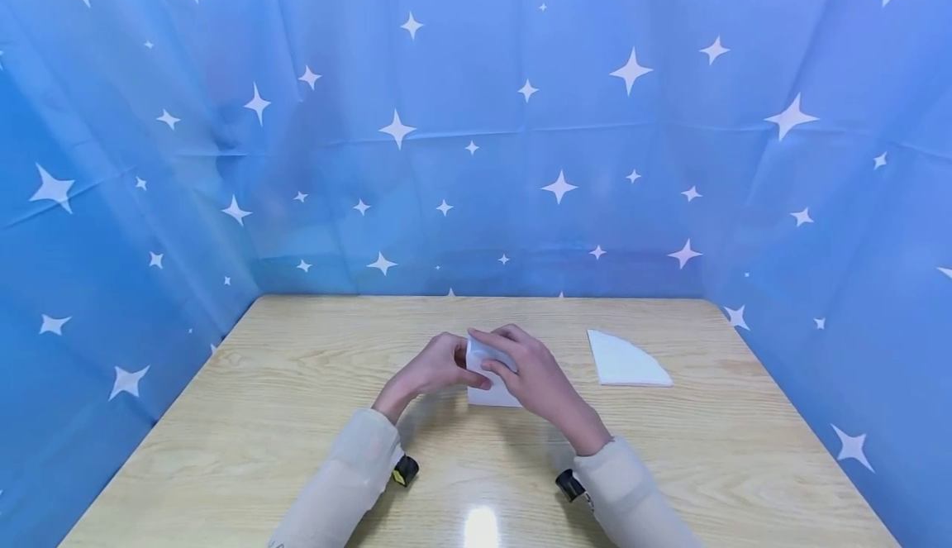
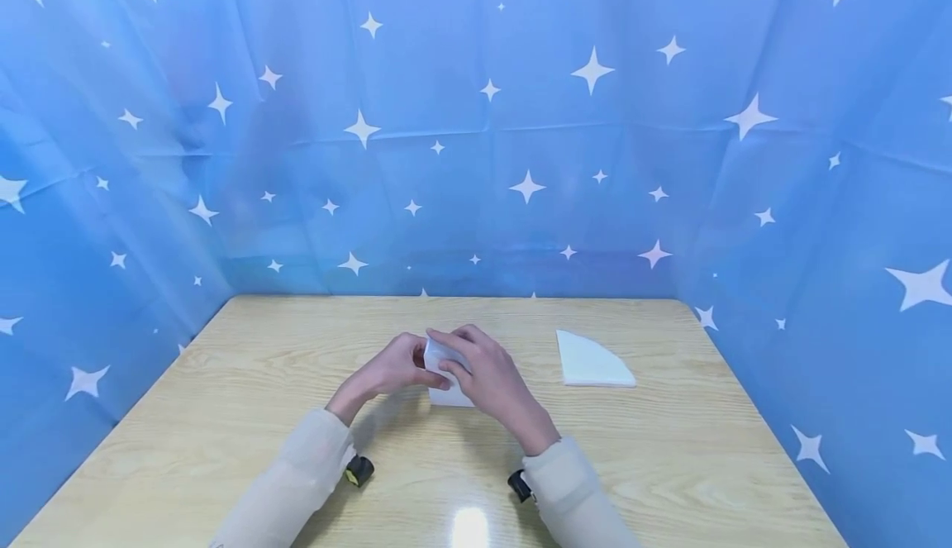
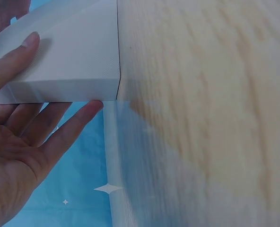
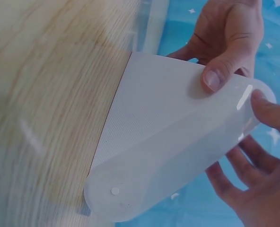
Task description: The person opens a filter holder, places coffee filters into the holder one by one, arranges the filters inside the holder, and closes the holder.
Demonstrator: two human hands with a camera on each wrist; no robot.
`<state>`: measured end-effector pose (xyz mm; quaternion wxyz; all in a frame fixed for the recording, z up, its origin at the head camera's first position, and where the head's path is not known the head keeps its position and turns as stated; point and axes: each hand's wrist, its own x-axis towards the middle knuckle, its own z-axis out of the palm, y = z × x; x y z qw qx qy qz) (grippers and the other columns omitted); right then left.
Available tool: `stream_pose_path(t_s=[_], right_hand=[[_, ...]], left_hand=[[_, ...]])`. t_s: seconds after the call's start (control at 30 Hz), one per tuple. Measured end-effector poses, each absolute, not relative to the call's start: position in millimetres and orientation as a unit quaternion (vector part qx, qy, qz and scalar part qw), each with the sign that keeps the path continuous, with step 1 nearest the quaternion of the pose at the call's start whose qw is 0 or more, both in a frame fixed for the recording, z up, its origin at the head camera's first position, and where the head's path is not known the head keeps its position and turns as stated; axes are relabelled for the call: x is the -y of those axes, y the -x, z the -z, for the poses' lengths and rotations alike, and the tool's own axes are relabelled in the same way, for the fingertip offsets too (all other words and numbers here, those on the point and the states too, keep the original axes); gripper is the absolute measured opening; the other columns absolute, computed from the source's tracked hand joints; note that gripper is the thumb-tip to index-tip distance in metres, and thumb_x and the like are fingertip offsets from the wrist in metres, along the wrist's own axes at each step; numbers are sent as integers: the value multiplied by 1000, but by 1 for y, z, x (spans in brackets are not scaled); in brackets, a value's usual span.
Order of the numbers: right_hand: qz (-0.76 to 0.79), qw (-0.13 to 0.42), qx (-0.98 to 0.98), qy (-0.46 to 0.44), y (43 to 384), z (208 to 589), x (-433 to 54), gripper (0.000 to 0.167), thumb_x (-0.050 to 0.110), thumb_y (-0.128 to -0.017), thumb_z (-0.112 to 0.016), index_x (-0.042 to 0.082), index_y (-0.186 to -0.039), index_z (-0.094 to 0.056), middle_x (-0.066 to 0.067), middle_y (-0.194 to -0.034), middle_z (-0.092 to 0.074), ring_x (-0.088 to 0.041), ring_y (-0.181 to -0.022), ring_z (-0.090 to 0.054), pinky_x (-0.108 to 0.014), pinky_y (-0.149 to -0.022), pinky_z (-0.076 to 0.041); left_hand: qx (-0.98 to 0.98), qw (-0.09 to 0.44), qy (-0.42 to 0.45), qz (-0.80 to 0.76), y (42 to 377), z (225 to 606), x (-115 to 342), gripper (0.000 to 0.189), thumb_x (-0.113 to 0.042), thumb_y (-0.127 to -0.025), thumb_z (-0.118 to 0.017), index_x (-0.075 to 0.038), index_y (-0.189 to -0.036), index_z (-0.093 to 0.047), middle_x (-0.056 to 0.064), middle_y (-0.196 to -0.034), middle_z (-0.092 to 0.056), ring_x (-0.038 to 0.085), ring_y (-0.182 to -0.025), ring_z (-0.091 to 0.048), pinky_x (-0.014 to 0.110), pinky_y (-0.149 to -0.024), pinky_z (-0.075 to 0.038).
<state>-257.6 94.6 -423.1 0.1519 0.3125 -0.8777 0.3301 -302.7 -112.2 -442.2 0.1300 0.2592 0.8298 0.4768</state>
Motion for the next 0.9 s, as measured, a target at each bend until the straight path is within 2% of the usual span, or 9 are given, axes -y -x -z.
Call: stream_pose_path(t_s=[0.27,0.57,0.73,0.9], right_hand=[[-345,137,877,-304,257,422,-100,42,19,-101,-68,23,-143,-63,-3,-120,-68,-17,-100,-67,-31,-79,-57],[-351,144,876,-297,256,419,-102,42,21,-98,-73,21,-139,-66,-1,-120,-68,-18,-108,-68,-37,-87,-58],[-352,156,874,-297,255,416,-103,42,19,-96,-75,20,-137,-67,-1,-121,-69,-19,-108,-69,-38,-87,-59],[-350,172,871,-300,257,414,-105,39,20,-96,-76,20,-134,-68,-1,-124,-70,-21,-114,-69,-41,-95,-59]], left_hand=[[-834,130,-251,-473,302,441,109,24,-20,-84,-87,-9,-103,-76,2,-86,-78,11,-75,-69,28,-70,-55],[-833,129,-249,-478,300,443,109,27,-18,-83,-88,-10,-105,-76,2,-90,-78,12,-78,-71,28,-72,-57],[-833,131,-250,-476,301,443,108,30,-18,-83,-88,-5,-106,-75,5,-87,-77,11,-75,-68,27,-71,-54],[-834,131,-250,-474,302,443,107,34,-19,-83,-88,-2,-109,-74,10,-89,-77,10,-73,-67,27,-69,-52]])
